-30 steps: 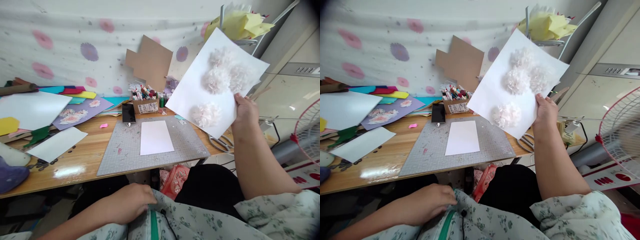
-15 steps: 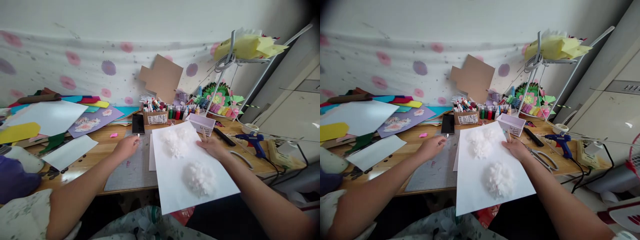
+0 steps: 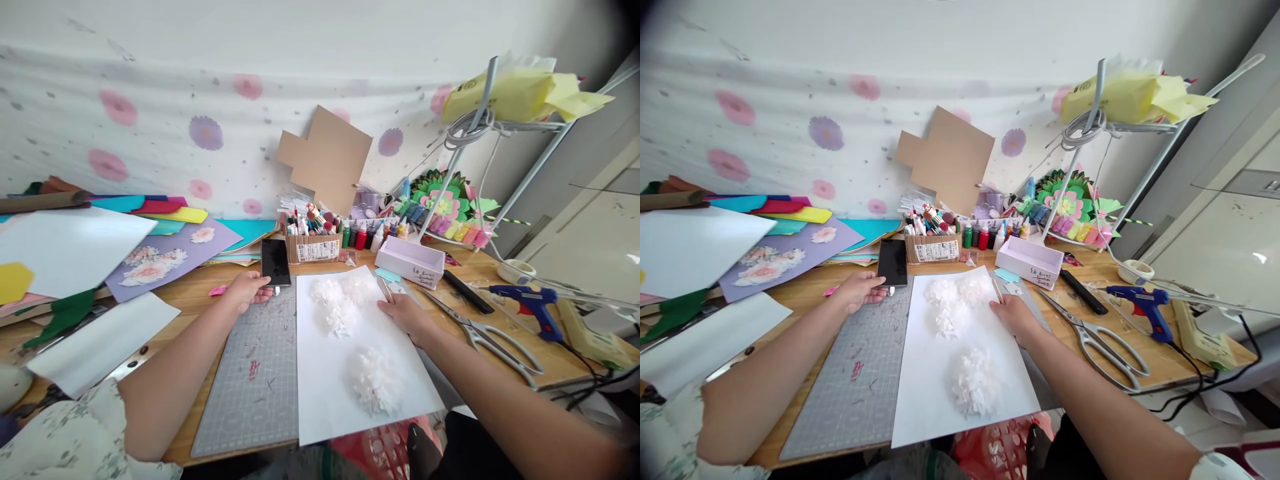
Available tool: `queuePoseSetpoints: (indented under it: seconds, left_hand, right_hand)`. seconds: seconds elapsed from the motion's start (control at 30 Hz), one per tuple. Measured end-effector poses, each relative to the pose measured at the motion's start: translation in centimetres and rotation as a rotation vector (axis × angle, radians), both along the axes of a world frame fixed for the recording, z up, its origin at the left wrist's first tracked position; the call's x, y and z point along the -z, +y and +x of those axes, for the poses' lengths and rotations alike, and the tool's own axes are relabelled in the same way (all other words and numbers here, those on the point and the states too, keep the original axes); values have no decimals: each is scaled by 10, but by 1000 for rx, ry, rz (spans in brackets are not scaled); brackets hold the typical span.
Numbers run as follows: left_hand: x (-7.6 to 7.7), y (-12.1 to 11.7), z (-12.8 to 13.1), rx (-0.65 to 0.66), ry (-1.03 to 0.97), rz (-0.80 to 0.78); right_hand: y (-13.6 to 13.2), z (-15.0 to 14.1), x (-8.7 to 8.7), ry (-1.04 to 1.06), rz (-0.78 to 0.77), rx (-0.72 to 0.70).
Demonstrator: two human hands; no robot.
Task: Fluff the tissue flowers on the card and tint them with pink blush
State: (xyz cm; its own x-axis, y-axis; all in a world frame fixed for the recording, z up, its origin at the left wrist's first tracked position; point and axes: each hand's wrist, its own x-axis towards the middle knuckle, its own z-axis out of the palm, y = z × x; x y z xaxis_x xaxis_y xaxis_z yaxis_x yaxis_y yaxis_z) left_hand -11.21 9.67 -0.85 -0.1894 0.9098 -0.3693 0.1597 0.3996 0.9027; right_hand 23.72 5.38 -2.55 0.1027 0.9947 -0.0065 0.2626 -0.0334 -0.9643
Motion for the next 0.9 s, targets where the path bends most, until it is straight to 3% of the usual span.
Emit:
queuePoseSetpoints:
  seconds: [0.13,0.4,0.67,0.9]
  left_hand:
    - [-1,5,-9,-55,-52,35]
    - [-1,26,-31,-200,-104,120]
    - [-3,60,-11,-124,-215,65]
    - [-3,73,4,-241,-246,111]
  right_hand:
    - [3,-6,-5,-120,-147,-105]
    - [1,-13,-14,-303,-190,-188]
    - [1,-14,-14,-316,-271,-209]
    - [-3,-14,-14,-352,-226,-223]
